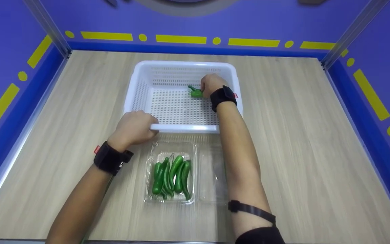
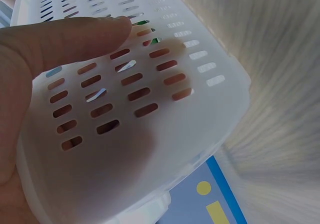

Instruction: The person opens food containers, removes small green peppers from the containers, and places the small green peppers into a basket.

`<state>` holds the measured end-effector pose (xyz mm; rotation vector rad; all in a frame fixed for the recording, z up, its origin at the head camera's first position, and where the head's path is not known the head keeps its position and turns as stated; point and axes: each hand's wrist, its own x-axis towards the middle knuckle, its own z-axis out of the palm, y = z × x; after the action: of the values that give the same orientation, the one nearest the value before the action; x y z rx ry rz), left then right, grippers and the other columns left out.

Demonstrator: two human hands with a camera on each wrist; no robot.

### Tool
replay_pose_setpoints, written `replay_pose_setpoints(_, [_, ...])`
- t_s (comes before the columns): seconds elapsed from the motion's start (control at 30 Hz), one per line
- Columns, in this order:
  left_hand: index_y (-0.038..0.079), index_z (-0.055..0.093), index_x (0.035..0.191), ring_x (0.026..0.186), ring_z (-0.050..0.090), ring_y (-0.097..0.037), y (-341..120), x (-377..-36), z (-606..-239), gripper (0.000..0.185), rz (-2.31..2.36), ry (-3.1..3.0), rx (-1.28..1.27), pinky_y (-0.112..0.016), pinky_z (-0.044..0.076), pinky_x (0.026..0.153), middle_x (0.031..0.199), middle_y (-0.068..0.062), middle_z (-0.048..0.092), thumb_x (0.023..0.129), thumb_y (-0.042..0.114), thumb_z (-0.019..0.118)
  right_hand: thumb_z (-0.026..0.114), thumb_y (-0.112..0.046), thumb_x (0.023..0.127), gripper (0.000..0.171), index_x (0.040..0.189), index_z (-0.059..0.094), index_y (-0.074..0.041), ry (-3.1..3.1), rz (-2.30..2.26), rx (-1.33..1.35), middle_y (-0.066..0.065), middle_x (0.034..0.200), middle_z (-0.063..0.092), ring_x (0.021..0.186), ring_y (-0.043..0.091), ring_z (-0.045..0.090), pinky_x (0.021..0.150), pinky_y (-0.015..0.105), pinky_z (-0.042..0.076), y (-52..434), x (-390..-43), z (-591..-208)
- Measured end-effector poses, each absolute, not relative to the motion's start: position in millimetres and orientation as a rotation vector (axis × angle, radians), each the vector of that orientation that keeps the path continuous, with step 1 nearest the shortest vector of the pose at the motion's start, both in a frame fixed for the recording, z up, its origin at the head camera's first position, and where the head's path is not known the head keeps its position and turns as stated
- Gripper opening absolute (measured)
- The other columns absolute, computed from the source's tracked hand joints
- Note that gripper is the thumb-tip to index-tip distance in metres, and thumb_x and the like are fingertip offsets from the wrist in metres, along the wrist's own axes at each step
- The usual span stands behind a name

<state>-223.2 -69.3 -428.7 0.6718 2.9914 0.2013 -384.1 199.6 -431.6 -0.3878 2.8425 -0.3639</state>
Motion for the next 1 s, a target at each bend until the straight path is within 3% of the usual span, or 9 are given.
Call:
replay_pose_setpoints(0.27, [0.018,0.053,0.064,0.063,0.058,-0.021,-70,-223,-430,0.021,0.199,2.982,0.674,-0.040,0.052,0.059,0.064,0.002,0.057,0.078,0.015,0.068,0.066,0.004,0.077,0.029,0.105,0.073,-0.003,2.841,-0.371,-0.384,0.018,0.110,0.070,0.095,0.031,0.059,0.090,0.046,0.050,203,-383,-439])
replay_pose_setpoints(0.53, [0.019,0.045,0.061,0.061,0.054,-0.019,-72,-223,-429,0.028,0.214,2.987,0.681,-0.040,0.051,0.057,0.062,0.004,0.050,0.077,0.014,0.067,0.072,0.004,0.073,0.027,0.099,0.075,-0.002,2.843,-0.391,-0.432,0.017,0.104,0.073,0.092,0.029,0.061,0.088,0.045,0.052,204,-387,-444])
replay_pose_setpoints(0.77, [0.018,0.055,0.065,0.062,0.058,-0.021,-71,-223,-429,0.021,0.207,2.984,0.668,-0.041,0.052,0.059,0.065,0.002,0.059,0.079,0.017,0.070,0.070,0.002,0.078,0.027,0.103,0.075,-0.003,2.814,-0.391,-0.359,0.016,0.107,0.071,0.094,0.030,0.060,0.089,0.045,0.051,203,-389,-445])
replay_pose_setpoints(1.0, [0.019,0.045,0.060,0.063,0.057,-0.021,-71,-224,-429,0.029,0.204,2.990,0.686,-0.041,0.053,0.060,0.064,0.002,0.055,0.078,0.015,0.067,0.075,0.000,0.074,0.028,0.102,0.074,-0.003,2.857,-0.404,-0.369,0.018,0.109,0.072,0.095,0.032,0.062,0.090,0.047,0.052,205,-387,-441])
